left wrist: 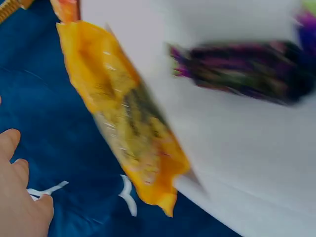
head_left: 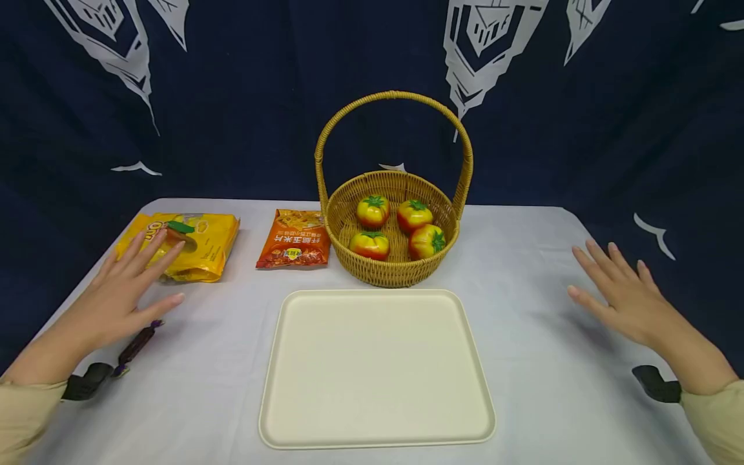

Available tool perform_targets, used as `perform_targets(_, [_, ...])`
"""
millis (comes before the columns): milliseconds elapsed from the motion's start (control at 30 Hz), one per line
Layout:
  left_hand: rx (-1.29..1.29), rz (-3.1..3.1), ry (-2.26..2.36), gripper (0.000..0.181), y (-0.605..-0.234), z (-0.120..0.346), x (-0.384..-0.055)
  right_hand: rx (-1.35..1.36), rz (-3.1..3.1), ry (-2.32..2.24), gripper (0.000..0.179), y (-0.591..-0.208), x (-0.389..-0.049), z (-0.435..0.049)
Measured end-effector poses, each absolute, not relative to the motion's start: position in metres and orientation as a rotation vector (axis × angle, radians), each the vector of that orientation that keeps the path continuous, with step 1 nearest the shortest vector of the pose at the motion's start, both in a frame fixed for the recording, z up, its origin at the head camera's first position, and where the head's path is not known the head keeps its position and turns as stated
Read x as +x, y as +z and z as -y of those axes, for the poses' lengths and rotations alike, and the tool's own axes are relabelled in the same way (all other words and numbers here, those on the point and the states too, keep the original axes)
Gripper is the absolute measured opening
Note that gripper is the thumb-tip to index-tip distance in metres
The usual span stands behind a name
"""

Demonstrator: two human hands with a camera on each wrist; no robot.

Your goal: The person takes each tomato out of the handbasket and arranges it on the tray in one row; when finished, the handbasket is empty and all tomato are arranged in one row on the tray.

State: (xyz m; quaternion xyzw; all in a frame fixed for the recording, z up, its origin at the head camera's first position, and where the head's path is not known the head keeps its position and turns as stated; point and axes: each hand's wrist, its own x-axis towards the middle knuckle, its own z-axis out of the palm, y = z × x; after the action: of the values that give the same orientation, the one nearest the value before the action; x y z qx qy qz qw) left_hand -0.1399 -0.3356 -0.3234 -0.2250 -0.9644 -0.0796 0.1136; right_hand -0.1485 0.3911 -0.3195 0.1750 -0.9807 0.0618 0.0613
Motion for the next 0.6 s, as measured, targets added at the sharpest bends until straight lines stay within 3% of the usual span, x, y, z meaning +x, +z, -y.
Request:
perform_targets(233, [-0.683, 2.821, -0.351, 0.077, -0.307, 0.305, -0.137, 0.631, 2.868, 0.269, 0.070, -0.295, -0.159, -0.359])
perform_targets(600, [-0.689, 2.695, -1.241, 0.059, -0.318, 0.239, -0.125, 0.726, 2.700, 0.573, 0.058, -0.273, -0.181, -0.265])
